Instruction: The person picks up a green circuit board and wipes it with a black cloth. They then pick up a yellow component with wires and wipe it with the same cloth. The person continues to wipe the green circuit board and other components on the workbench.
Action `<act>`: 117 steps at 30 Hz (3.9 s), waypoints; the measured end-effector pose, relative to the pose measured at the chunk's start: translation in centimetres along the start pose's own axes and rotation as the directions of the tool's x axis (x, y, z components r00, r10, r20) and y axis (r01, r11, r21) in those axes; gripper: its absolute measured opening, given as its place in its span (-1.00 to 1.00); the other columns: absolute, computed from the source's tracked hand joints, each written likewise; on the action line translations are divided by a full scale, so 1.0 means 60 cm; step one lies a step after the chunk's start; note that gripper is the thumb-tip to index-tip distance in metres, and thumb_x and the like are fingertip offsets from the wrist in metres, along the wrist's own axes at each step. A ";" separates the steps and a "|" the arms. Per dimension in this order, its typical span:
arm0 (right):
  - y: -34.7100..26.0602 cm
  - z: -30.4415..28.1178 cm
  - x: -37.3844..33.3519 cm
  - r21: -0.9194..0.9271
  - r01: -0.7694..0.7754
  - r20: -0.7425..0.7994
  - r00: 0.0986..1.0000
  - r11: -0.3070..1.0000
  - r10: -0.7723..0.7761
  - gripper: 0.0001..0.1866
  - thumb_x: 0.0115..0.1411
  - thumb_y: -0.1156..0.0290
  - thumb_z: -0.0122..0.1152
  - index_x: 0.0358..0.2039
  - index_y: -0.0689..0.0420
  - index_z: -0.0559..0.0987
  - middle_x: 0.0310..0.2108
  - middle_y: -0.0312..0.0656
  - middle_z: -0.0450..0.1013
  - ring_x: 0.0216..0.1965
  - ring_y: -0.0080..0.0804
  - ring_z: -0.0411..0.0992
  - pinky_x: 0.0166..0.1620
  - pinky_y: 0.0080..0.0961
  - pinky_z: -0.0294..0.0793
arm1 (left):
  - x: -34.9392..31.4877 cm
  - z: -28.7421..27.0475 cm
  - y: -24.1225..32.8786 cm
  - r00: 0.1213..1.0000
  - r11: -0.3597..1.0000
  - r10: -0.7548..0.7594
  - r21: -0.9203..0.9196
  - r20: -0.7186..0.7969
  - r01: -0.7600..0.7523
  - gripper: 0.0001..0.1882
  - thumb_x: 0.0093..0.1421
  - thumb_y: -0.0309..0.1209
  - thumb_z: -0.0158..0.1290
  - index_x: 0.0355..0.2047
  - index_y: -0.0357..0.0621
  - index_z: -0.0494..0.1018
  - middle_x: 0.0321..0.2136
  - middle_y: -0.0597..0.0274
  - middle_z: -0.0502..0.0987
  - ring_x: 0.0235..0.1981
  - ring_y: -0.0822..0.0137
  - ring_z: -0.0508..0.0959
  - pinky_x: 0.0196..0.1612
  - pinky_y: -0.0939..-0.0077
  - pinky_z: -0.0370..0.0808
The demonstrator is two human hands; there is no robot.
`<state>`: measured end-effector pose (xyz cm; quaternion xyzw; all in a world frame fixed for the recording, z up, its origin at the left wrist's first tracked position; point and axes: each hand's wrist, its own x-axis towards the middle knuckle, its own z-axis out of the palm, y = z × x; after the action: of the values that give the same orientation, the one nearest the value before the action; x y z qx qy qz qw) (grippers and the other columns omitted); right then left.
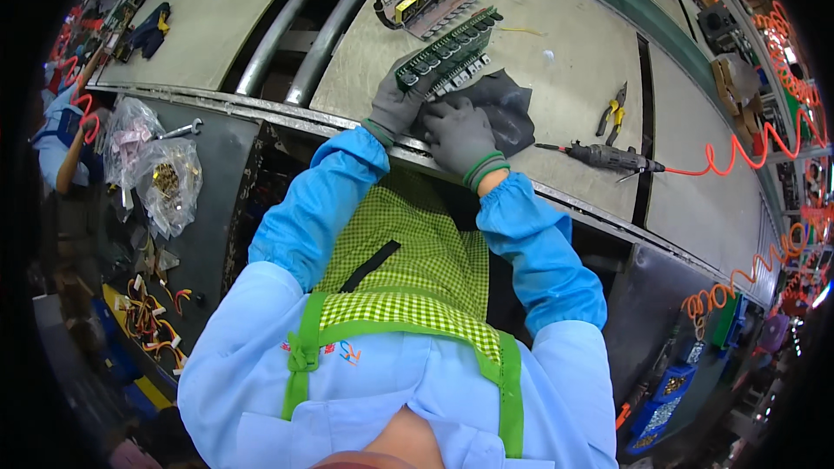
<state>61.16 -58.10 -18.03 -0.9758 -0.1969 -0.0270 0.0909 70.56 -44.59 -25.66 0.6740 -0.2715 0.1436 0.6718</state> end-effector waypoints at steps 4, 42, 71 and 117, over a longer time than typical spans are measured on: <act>0.009 -0.031 -0.017 0.029 0.045 0.132 0.990 0.999 -0.048 -0.62 0.00 0.34 0.14 -0.11 0.00 0.59 -0.05 -0.25 0.48 -0.04 -0.06 0.36 -0.02 -0.22 0.41 | -0.003 0.002 0.015 0.984 0.959 -0.178 -0.229 -0.020 0.168 -0.63 0.28 -0.24 0.08 -0.02 -0.22 0.44 -0.17 0.24 0.56 -0.16 0.47 0.49 -0.12 0.52 0.47; 0.042 -0.036 0.001 0.205 -0.035 0.088 0.996 0.978 0.017 -0.64 0.02 0.32 0.12 -0.11 -0.08 0.59 0.00 -0.28 0.45 -0.05 -0.06 0.38 -0.02 -0.25 0.43 | -0.001 -0.006 0.016 0.944 0.916 -0.329 -0.241 0.012 0.322 -0.55 0.26 -0.16 0.10 0.03 -0.21 0.40 -0.15 0.24 0.56 -0.16 0.45 0.49 -0.08 0.51 0.45; 0.133 -0.133 -0.066 0.911 -0.191 -0.078 0.789 0.365 0.610 -0.36 0.18 -0.06 0.15 0.04 0.25 0.43 -0.07 -0.04 0.47 -0.10 -0.23 0.47 -0.08 -0.37 0.47 | 0.085 -0.136 0.172 0.692 0.576 -0.607 -0.384 0.390 0.722 -0.68 0.27 -0.30 0.02 -0.09 -0.28 0.51 -0.21 0.13 0.59 -0.25 0.39 0.61 -0.21 0.54 0.60; 0.193 -0.025 -0.048 -0.013 -0.225 -0.106 0.969 0.974 0.223 -0.35 -0.02 0.08 0.26 0.13 -0.09 0.42 0.11 -0.17 0.35 0.15 -0.03 0.26 0.19 -0.20 0.25 | 0.176 -0.129 0.152 0.738 0.849 -0.425 0.513 0.524 0.124 -0.41 0.05 -0.27 0.10 0.12 -0.17 0.38 -0.15 0.04 0.54 -0.18 0.31 0.54 -0.07 0.50 0.46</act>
<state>63.01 -69.98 -18.73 -0.9902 -0.0802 -0.0695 0.0912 75.37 -38.33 -11.77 0.8511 -0.3308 -0.1316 0.3858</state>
